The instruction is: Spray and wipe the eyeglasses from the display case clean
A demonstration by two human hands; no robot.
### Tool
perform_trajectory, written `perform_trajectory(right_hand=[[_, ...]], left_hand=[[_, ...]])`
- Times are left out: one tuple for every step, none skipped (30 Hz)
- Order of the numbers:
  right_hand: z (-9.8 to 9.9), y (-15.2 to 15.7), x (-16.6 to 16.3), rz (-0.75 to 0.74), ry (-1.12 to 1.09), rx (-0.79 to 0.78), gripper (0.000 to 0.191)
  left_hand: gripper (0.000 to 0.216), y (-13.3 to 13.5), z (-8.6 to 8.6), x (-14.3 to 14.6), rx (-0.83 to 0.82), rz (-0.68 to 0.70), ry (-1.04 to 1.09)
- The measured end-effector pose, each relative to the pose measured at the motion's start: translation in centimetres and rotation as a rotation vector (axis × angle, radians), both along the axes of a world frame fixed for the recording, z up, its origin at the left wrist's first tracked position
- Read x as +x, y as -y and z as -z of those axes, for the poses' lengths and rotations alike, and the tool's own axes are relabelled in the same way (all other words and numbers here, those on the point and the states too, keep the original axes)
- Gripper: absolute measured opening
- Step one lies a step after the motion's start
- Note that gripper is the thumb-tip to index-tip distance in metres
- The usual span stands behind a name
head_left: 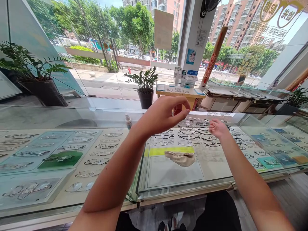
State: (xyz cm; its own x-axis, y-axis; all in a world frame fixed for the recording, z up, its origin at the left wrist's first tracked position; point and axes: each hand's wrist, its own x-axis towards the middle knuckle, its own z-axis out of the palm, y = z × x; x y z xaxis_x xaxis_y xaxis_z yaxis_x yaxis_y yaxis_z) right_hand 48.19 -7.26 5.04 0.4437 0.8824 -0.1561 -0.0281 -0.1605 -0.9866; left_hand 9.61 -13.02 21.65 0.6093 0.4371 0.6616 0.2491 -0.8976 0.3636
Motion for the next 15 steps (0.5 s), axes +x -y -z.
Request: perform_trajectory(right_hand=[[-0.5,-0.5,0.5,-0.007,0.120,-0.010,0.012],[-1.0,-1.2,1.0,-0.014,0.248,-0.025,0.012],[-1.4,-1.9,1.4,-0.019,0.382,-0.047,0.013],[-1.7,-2.7,1.7,-0.027,0.517,-0.075,0.013],[-1.9,-3.6,2.0,-0.047,0.644,-0.116,0.013],[-2.1,-4.4,2.1,-0.077,0.761,-0.166,0.014],[-2.1,-5.1,2.1,-0.113,0.868,-0.221,0.014],[-2.0,-5.7,2.0,-0.155,0.963,-0.274,0.015],[-1.8,-6.3,1.9,-0.197,1.048,-0.326,0.021],[-1.6,-6.7,1.8,-0.237,1.123,-0.374,0.027],[-1.4,-7.0,1.7,-0.273,1.189,-0.415,0.032],[-1.1,-7.2,1.6,-0.305,1.246,-0.449,0.035],[-0.9,-7.4,1.5,-0.331,1.296,-0.476,0.036],[-0.7,-7.6,1.5,-0.351,1.337,-0.496,0.037],[-0.5,-7.7,1.5,-0.364,1.371,-0.514,0.037]], left_hand=[[0.014,0.0,0.0,0.0,-0.002,0.000,-0.003],[0.015,0.0,0.0,0.0,-0.004,0.000,-0.008],[0.014,0.1,0.0,0.1,-0.006,0.001,-0.013],[0.014,0.1,0.0,0.1,-0.008,0.001,-0.017],[0.014,0.2,0.0,0.1,-0.008,0.000,-0.020],[0.014,0.3,-0.1,0.1,-0.008,-0.002,-0.021],[0.014,0.4,-0.1,0.1,-0.008,-0.006,-0.024],[0.014,0.4,-0.2,0.0,-0.008,-0.011,-0.027],[0.014,0.5,-0.2,0.0,-0.007,-0.016,-0.032],[0.013,0.6,-0.3,0.0,-0.004,-0.020,-0.036],[0.013,0.7,-0.3,0.0,-0.001,-0.024,-0.040],[0.013,0.7,-0.4,-0.1,0.002,-0.026,-0.043],[0.013,0.8,-0.4,-0.1,0.004,-0.026,-0.044],[0.012,0.8,-0.4,-0.1,0.007,-0.026,-0.043],[0.012,0.8,-0.4,-0.1,0.008,-0.025,-0.041]])
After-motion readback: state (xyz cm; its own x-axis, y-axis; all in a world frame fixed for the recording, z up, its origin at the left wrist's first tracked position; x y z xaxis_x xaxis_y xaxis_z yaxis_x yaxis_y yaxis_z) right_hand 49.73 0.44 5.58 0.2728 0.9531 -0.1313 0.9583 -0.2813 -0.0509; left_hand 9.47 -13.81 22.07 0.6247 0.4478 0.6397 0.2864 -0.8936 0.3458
